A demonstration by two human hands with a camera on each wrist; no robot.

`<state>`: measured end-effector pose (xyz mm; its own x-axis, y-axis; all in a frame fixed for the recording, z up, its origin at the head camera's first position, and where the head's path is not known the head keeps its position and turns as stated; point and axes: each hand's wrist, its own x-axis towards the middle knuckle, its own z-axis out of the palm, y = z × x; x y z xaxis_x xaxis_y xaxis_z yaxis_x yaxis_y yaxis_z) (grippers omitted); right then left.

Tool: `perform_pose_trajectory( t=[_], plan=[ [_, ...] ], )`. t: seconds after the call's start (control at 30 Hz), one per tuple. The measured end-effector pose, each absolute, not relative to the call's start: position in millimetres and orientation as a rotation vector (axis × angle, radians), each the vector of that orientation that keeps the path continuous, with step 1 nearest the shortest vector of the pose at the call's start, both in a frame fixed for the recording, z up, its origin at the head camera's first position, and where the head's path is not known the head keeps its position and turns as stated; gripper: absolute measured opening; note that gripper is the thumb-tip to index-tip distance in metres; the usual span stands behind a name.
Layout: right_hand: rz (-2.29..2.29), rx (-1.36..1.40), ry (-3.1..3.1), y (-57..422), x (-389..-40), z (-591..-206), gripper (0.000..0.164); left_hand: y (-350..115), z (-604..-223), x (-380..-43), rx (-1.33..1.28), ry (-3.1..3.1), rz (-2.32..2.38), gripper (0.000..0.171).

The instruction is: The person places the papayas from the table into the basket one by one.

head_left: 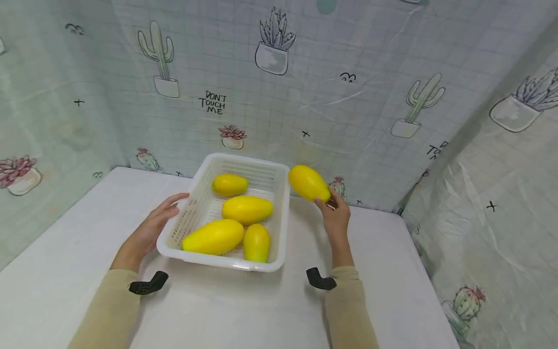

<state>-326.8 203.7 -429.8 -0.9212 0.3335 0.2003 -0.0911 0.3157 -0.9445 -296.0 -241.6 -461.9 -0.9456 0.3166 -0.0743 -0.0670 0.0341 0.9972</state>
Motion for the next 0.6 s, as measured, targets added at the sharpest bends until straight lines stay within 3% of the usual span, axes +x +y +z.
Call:
perform_pose_trajectory(
  t=[0.6],
  plan=[
    [1.688,-0.084,-2.125,196.2,-322.5,-423.0,0.058,-241.9,-461.6,-293.6,0.261,2.050,2.002,0.046]
  ],
)
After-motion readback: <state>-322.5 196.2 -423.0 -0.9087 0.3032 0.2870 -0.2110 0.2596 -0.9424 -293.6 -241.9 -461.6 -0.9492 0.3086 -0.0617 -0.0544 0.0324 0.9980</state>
